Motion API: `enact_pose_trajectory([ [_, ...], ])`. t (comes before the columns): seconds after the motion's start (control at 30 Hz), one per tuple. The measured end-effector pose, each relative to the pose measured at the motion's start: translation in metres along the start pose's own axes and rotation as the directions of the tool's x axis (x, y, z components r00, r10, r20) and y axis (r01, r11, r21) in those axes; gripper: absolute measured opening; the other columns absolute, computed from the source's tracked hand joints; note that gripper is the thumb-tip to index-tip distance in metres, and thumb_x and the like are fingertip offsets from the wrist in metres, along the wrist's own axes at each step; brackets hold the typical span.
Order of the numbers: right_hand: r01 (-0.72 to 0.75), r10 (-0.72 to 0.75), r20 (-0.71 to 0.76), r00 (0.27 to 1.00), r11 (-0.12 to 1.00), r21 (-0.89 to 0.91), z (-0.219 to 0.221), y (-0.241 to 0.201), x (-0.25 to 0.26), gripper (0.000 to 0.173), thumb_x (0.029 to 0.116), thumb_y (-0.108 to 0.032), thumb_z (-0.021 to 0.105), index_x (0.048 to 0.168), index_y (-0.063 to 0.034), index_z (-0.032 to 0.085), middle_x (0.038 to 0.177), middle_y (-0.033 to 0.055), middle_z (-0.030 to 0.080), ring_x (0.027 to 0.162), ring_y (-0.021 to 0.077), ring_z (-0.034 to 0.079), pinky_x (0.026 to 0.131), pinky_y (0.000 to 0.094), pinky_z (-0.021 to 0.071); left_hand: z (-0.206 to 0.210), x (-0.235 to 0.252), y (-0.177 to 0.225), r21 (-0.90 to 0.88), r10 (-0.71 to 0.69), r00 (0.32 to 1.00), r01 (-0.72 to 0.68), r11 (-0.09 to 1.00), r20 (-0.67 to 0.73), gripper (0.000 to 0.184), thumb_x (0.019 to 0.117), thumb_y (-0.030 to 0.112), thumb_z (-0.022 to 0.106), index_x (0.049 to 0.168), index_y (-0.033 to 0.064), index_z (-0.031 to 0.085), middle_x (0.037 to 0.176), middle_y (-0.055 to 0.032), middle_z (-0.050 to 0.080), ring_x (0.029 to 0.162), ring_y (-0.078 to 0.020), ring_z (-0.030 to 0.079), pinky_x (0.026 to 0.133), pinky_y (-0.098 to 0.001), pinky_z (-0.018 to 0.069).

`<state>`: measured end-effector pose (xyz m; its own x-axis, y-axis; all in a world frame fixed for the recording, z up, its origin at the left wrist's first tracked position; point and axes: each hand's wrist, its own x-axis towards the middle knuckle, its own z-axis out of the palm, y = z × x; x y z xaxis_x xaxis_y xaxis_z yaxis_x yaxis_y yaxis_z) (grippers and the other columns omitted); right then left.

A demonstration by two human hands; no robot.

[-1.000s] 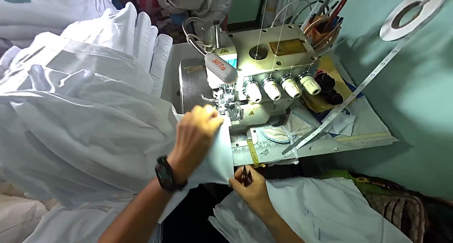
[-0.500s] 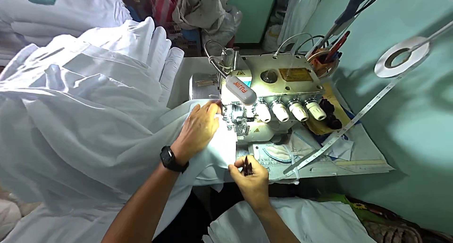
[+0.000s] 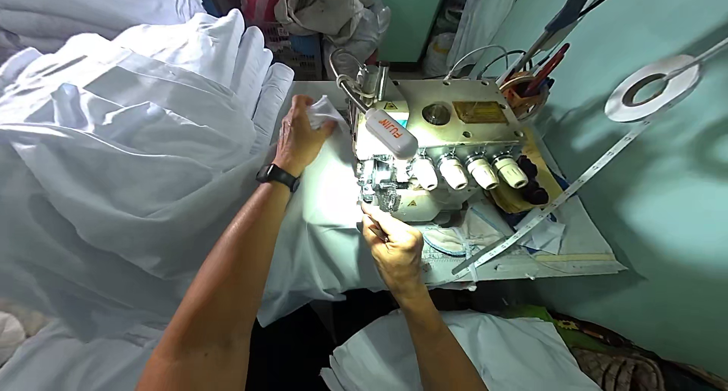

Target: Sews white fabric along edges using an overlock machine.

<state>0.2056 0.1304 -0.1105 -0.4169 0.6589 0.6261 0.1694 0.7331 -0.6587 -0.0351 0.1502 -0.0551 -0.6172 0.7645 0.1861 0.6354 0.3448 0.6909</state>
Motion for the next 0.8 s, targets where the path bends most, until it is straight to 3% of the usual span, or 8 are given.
enact_pose_trajectory([
  [0.13, 0.053, -0.058, 0.023, 0.998, 0.981, 0.188, -0.011, 0.025, -0.036, 0.016, 0.0905, -0.006, 0.065, 0.085, 0.0053, 0.074, 0.073, 0.0109, 0.072, 0.063, 0.0046, 0.064, 0.063, 0.0152, 0.0523, -0.027, -0.025, 0.007, -0.184, -0.026, 0.993, 0.005, 0.983, -0.112, 0.065, 0.0939, 0.012, 0.069, 0.148, -0.0053, 0.040, 0.130, -0.0270, 0.064, 0.121, -0.0343, 0.063, 0.104, -0.0490, 0.0502],
  [0.27, 0.048, -0.035, 0.124, 0.992, 0.993, -0.106, -0.014, 0.054, -0.070, 0.017, 0.0864, -0.013, 0.066, 0.084, 0.0005, 0.076, 0.074, 0.0110, 0.073, 0.062, 0.0176, 0.069, 0.057, 0.0306, 0.0544, -0.067, -0.105, 0.016, -0.132, 0.302, 0.935, -0.329, 0.935, -0.188, 0.067, 0.0975, 0.017, 0.063, 0.153, -0.0028, 0.031, 0.123, -0.0174, 0.065, 0.101, -0.0096, 0.067, 0.088, -0.0277, 0.0565],
  [0.33, 0.031, -0.016, 0.152, 0.988, 0.995, -0.097, -0.014, 0.054, -0.070, 0.017, 0.0859, -0.014, 0.066, 0.082, 0.0003, 0.075, 0.071, 0.0112, 0.073, 0.060, 0.0189, 0.069, 0.054, 0.0340, 0.0534, -0.078, -0.152, 0.017, -0.035, 0.453, 0.878, -0.463, 0.886, -0.154, 0.047, 0.1021, 0.018, 0.060, 0.140, -0.0071, 0.048, 0.120, -0.0191, 0.065, 0.099, -0.0094, 0.066, 0.087, -0.0244, 0.0541],
  [0.43, -0.124, 0.105, 0.127, 0.986, 0.980, 0.153, -0.018, 0.050, -0.061, 0.021, 0.0904, -0.014, 0.069, 0.086, 0.0064, 0.073, 0.066, 0.0055, 0.065, 0.056, -0.0004, 0.054, 0.055, 0.0140, 0.0452, -0.075, -0.198, 0.006, 0.022, 0.594, 0.794, -0.597, 0.802, -0.128, 0.019, 0.1016, 0.014, 0.061, 0.102, -0.0027, 0.071, 0.096, -0.0117, 0.070, 0.093, -0.0098, 0.067, 0.087, -0.0212, 0.0542],
  [0.5, -0.100, 0.074, 0.143, 0.987, 0.977, 0.188, -0.024, 0.034, -0.056, 0.042, 0.0936, -0.034, 0.067, 0.094, 0.0076, 0.072, 0.068, 0.0050, 0.062, 0.057, -0.0007, 0.050, 0.055, 0.0142, 0.0416, -0.069, -0.224, -0.001, 0.094, 0.615, 0.778, -0.608, 0.789, -0.126, 0.016, 0.1010, 0.008, 0.060, 0.098, -0.0016, 0.073, 0.092, -0.0123, 0.069, 0.090, -0.0125, 0.066, 0.084, -0.0197, 0.0526],
  [0.57, 0.013, -0.042, 0.200, 0.979, 0.989, 0.145, -0.030, 0.008, -0.052, 0.069, 0.1025, -0.061, 0.045, 0.102, 0.0051, 0.068, 0.069, 0.0069, 0.061, 0.058, 0.0059, 0.053, 0.055, 0.0203, 0.0450, -0.063, -0.248, -0.006, 0.145, 0.591, 0.781, -0.573, 0.807, -0.202, 0.014, 0.1017, 0.007, 0.060, 0.100, -0.0017, 0.071, 0.091, -0.0132, 0.067, 0.089, -0.0141, 0.065, 0.082, -0.0194, 0.0519],
  [0.7, 0.248, -0.291, 0.191, 0.938, 0.944, 0.219, -0.027, -0.034, -0.046, 0.036, 0.1062, -0.035, 0.055, 0.104, 0.0000, 0.064, 0.081, 0.0103, 0.062, 0.073, 0.0127, 0.059, 0.067, 0.0210, 0.0485, -0.057, -0.281, 0.000, 0.165, 0.584, 0.722, -0.568, 0.806, -0.370, 0.006, 0.1022, 0.007, 0.060, 0.105, 0.0032, 0.064, 0.103, -0.0084, 0.065, 0.100, -0.0105, 0.065, 0.090, -0.0188, 0.0528],
  [0.8, 0.403, -0.423, 0.119, 0.898, 0.901, 0.162, -0.020, -0.053, -0.043, 0.025, 0.1030, -0.025, 0.061, 0.104, -0.0010, 0.068, 0.085, 0.0114, 0.066, 0.074, 0.0163, 0.060, 0.066, 0.0233, 0.0456, -0.053, -0.289, 0.006, 0.157, 0.591, 0.702, -0.583, 0.797, -0.397, 0.004, 0.1009, 0.004, 0.062, 0.104, 0.0023, 0.063, 0.102, -0.0088, 0.065, 0.102, -0.0116, 0.066, 0.092, -0.0198, 0.0534],
])
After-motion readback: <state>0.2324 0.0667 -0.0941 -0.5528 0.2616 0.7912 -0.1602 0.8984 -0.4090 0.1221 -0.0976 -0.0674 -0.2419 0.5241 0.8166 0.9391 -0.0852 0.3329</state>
